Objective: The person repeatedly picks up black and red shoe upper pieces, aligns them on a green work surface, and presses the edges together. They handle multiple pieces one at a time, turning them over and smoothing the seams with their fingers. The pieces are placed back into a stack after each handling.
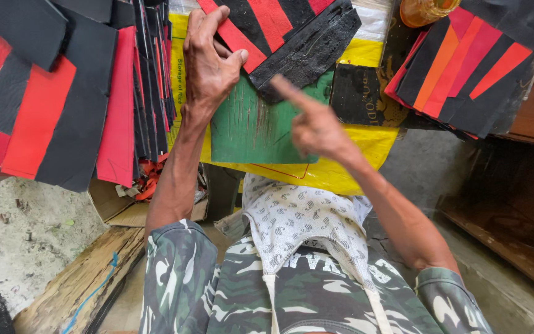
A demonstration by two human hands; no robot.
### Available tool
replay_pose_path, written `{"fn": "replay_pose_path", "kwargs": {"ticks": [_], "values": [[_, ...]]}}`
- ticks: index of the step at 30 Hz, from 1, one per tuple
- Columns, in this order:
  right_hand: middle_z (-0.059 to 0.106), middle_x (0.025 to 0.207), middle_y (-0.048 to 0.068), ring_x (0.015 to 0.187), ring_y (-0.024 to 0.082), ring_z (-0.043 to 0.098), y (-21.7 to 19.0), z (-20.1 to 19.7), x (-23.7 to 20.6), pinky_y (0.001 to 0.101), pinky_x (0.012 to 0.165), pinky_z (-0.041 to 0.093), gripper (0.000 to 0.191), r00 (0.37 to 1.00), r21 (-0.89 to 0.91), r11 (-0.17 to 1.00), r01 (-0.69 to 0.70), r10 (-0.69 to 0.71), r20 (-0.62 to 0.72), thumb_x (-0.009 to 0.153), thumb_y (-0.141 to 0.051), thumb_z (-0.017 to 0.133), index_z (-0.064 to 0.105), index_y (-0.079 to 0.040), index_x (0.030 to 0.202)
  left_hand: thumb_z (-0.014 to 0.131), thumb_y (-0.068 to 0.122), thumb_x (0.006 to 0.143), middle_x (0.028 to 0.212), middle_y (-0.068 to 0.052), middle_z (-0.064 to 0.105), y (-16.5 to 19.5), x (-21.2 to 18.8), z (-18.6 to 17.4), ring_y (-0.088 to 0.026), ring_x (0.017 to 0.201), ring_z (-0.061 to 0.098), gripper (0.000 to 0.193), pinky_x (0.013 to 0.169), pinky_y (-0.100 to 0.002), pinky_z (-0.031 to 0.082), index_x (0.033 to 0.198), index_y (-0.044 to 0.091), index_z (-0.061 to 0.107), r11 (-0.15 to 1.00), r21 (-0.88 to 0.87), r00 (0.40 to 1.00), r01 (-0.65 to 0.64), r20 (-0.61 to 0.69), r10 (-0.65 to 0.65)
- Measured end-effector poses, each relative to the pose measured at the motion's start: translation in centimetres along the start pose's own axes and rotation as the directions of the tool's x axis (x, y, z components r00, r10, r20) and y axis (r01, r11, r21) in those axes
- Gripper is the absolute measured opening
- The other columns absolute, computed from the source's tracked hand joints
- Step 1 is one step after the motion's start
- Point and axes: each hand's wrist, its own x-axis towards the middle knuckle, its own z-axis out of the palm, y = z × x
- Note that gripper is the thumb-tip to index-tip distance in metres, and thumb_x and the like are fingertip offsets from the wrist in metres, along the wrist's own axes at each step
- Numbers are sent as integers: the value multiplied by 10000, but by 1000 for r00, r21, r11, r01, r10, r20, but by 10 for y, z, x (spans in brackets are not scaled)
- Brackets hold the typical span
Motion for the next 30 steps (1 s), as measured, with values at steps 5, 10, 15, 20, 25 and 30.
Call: {"fn": "replay_pose_path", "kwargs": {"ticks": [5,10,15,20,25,30], "values": [[661,646,50,467,180,611,7,-34,6,343,509,576,936,952,-266,947,-181,101,-289,808,57,423,167,-163,1681,854,-30,798,1259,-158,553,-3,-1,1,-167,772,728,626,682,-249,609,1364,-84,590,999,-41,1000,-18,-10,18],[631,591,183,503,382,600,26,21,13,506,529,492,1026,992,-766,637,-93,-11,-129,756,0,590,194,-288,1657,848,-33,805,1246,-165,545,-3,0,1,-179,799,735,622,670,-244,626,1367,-85,585,999,-47,1000,-17,-10,17],[624,600,187,490,415,603,29,33,13,546,492,460,1104,995,-867,498,-25,-72,-70,703,-10,636,149,-330,1640,850,-29,799,1267,-172,544,-4,0,1,-171,768,737,613,660,-248,611,1349,-89,585,999,-38,1000,-27,-5,27],[620,593,193,485,418,601,29,32,25,552,507,465,1097,997,-873,487,-36,-47,-67,731,-23,637,107,-301,1650,844,-36,796,1235,-161,550,-6,-1,1,-172,763,730,625,656,-248,600,1364,-88,587,999,-30,1000,-24,-1,24],[636,586,174,476,356,613,35,42,27,503,478,487,1007,991,-913,407,-24,-113,-77,780,-20,633,179,-247,1650,834,-32,805,1240,-156,554,-4,3,0,-155,769,733,611,659,-228,618,1360,-90,584,999,-31,1000,-15,6,15],[696,781,101,584,238,641,31,-13,8,380,542,518,632,842,-815,501,291,-539,-30,854,18,616,527,-228,1429,833,-28,793,1226,-150,571,1,3,-2,-151,745,718,613,675,-246,608,1354,-93,594,1000,-10,1000,9,14,-9]]}}
